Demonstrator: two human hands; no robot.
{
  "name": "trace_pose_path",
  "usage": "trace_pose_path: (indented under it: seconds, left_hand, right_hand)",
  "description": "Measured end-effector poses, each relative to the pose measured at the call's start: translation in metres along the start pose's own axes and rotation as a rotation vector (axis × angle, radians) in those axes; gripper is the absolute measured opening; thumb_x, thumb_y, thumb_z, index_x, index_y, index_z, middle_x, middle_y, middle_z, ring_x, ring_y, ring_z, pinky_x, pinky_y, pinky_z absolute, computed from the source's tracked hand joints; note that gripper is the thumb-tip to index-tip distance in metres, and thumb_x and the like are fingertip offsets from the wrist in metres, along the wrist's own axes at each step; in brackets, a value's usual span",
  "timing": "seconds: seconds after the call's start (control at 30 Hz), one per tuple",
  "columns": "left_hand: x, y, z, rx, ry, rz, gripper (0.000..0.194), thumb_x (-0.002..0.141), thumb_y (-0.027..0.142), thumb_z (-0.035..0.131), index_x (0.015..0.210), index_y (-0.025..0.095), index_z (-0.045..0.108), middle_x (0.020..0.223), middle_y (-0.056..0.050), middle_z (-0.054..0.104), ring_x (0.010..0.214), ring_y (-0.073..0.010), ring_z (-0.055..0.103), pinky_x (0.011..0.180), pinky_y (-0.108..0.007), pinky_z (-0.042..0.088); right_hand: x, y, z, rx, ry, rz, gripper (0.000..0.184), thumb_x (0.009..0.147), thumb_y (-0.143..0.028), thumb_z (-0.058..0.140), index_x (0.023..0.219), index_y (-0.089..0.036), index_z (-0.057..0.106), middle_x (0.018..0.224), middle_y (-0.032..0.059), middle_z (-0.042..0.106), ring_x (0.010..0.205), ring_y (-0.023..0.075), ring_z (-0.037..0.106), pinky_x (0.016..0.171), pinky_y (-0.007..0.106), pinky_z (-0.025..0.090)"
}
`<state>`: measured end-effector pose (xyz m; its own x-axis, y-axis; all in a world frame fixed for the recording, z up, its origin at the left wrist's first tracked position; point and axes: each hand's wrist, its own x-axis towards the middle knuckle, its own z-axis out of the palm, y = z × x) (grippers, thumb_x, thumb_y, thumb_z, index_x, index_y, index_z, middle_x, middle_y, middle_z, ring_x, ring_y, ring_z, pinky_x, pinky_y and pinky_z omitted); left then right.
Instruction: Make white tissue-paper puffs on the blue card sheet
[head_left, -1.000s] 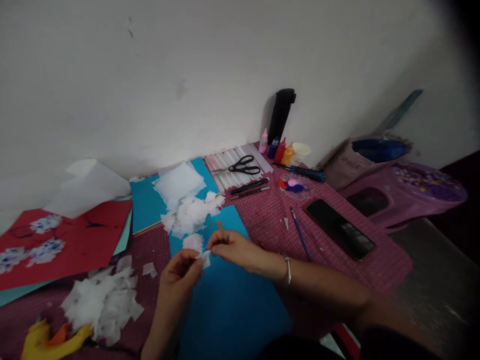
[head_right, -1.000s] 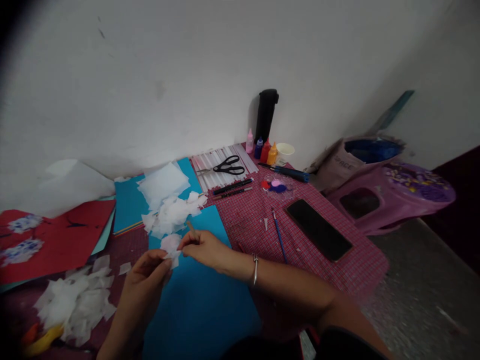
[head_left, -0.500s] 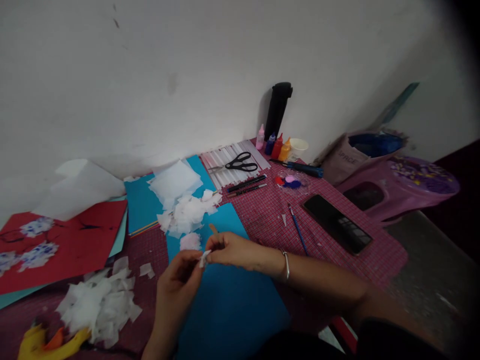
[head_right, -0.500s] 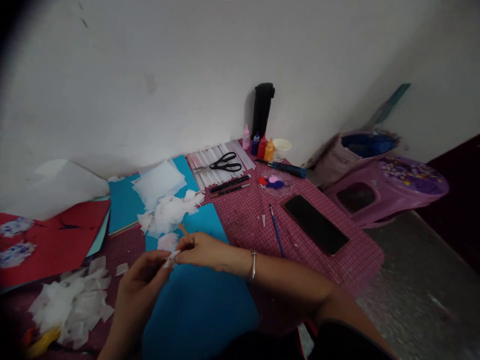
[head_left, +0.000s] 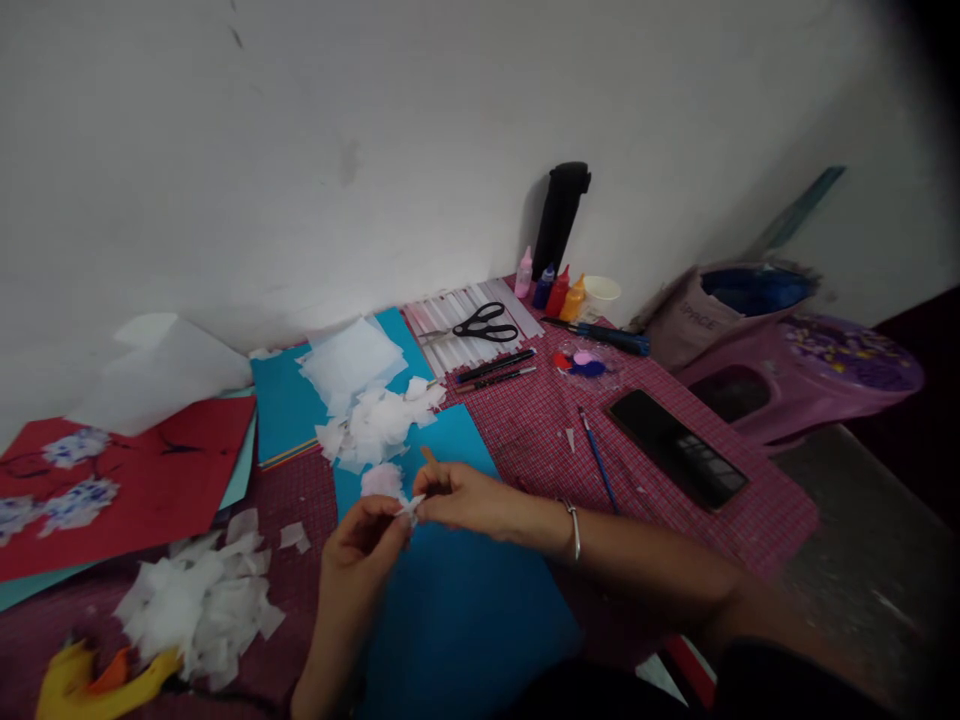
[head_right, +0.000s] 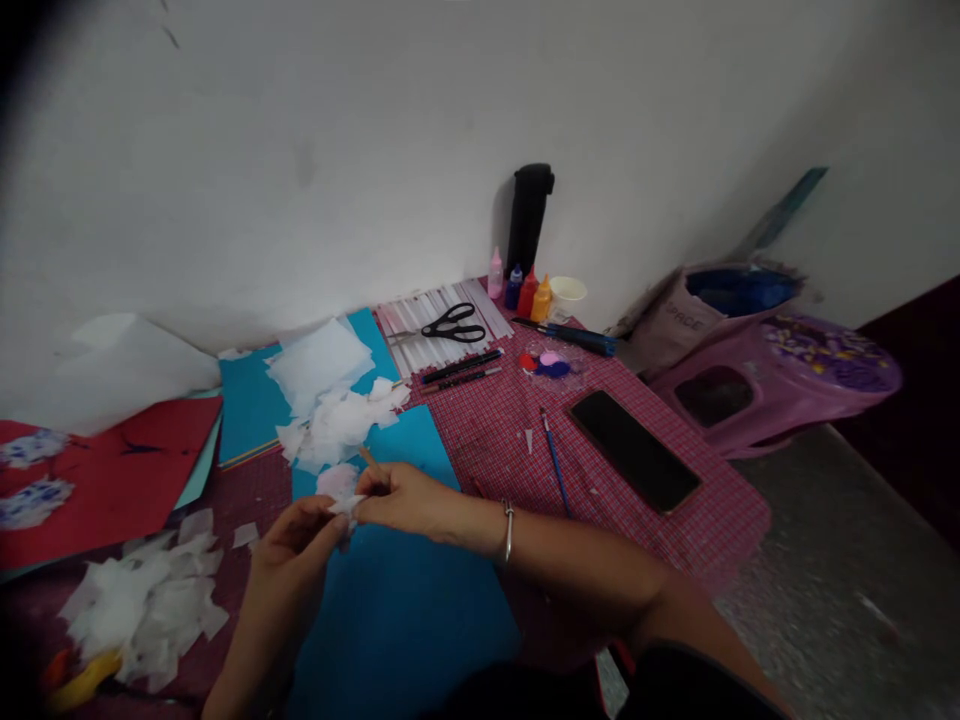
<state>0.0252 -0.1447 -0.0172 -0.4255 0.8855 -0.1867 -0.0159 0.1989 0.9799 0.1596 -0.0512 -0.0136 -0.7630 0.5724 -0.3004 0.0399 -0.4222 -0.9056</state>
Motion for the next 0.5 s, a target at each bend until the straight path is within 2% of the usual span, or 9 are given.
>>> trace_pose_path:
  seconds: [0.13,0.2,0.27,0.37,0.43,0.5]
  left_hand:
    - [-0.005,0.005,0.002,0.103,0.000,0.096,0.008,0.069,0.018,0.066,0.074,0.021,0.060,0.063,0.004,0.058,0.059,-0.0113,0.052,0.055,-0.020,0.040]
    - [-0.007,0.009,0.002,0.194,0.008,0.175,0.008,0.070,0.016,0.064,0.074,0.022,0.059,0.066,0.003,0.058,0.063,-0.0129,0.054,0.058,-0.021,0.041]
    - [-0.010,0.013,0.004,0.321,0.024,0.293,0.010,0.068,0.013,0.062,0.072,0.022,0.060,0.068,0.002,0.058,0.066,-0.0141,0.055,0.062,-0.022,0.042]
    - [-0.012,0.019,0.008,0.477,0.076,0.423,0.013,0.064,0.010,0.062,0.068,0.022,0.064,0.069,0.001,0.060,0.065,-0.0144,0.056,0.063,-0.022,0.041]
    - [-0.013,0.022,0.011,0.501,0.120,0.415,0.012,0.064,0.010,0.062,0.066,0.022,0.064,0.068,0.000,0.061,0.065,-0.0145,0.056,0.064,-0.022,0.041]
    - [-0.013,0.021,0.011,0.466,0.124,0.329,0.010,0.064,0.012,0.063,0.066,0.022,0.064,0.067,0.000,0.060,0.064,-0.0146,0.056,0.064,-0.023,0.041]
  right_hand:
    - [-0.002,-0.004,-0.004,0.095,-0.140,0.054,0.005,0.072,-0.016,0.053,0.077,-0.016,0.053,0.060,-0.0066,0.051,0.039,0.0036,0.033,0.036,0.018,0.019]
    - [-0.003,-0.005,-0.006,0.134,-0.191,0.067,0.009,0.077,-0.024,0.051,0.081,-0.016,0.053,0.063,-0.0049,0.055,0.037,0.0036,0.034,0.034,0.019,0.017]
    - [-0.003,-0.005,-0.007,0.106,-0.178,0.062,0.014,0.077,-0.029,0.054,0.080,-0.016,0.054,0.062,-0.0050,0.054,0.039,0.0032,0.035,0.034,0.018,0.018]
    - [-0.003,-0.004,-0.005,0.041,-0.141,0.063,0.014,0.072,-0.026,0.063,0.077,-0.015,0.055,0.061,-0.0058,0.052,0.043,0.0027,0.036,0.038,0.016,0.023]
    - [-0.003,-0.003,-0.003,0.019,-0.124,0.069,0.014,0.069,-0.023,0.065,0.077,-0.015,0.056,0.060,-0.0062,0.051,0.046,0.0033,0.038,0.039,0.016,0.025]
    - [-0.002,-0.001,-0.002,0.005,-0.093,0.062,0.012,0.069,-0.021,0.065,0.075,-0.015,0.056,0.059,-0.0063,0.051,0.046,0.0038,0.038,0.040,0.016,0.026]
